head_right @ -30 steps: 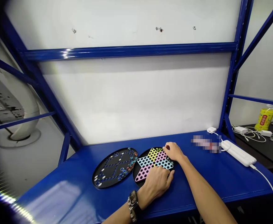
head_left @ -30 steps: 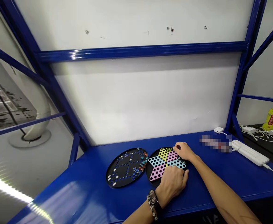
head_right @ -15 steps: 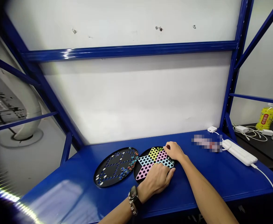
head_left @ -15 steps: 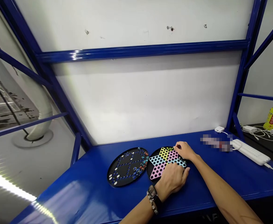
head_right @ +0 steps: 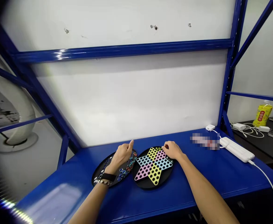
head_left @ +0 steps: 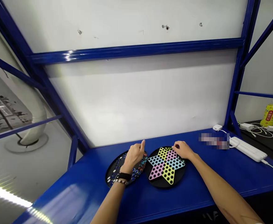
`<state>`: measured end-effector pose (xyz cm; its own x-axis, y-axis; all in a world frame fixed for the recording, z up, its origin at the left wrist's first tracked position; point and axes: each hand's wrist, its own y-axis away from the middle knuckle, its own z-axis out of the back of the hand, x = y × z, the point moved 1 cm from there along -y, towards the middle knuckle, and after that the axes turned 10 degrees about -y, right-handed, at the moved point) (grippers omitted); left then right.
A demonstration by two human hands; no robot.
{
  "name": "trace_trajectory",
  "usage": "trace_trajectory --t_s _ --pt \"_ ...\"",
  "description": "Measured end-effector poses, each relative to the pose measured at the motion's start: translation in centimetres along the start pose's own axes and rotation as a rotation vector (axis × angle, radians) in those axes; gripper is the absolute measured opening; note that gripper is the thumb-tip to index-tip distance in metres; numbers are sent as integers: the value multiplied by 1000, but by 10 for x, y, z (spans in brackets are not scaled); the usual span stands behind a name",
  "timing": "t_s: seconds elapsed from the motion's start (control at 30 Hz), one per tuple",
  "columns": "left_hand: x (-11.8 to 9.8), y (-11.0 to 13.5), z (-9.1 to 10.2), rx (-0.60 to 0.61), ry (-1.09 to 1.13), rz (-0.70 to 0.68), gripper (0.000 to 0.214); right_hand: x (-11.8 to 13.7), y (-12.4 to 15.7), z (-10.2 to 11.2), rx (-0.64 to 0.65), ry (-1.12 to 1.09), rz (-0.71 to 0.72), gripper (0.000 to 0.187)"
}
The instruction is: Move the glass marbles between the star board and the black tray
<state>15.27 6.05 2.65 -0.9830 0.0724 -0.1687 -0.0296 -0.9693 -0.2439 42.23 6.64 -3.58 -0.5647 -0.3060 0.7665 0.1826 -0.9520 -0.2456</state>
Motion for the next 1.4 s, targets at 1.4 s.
trace_trajectory --t_s 1.4 --pt "-121 13 -57 12 -439 -413 34 -11 -7 18 18 -30 -15 33"
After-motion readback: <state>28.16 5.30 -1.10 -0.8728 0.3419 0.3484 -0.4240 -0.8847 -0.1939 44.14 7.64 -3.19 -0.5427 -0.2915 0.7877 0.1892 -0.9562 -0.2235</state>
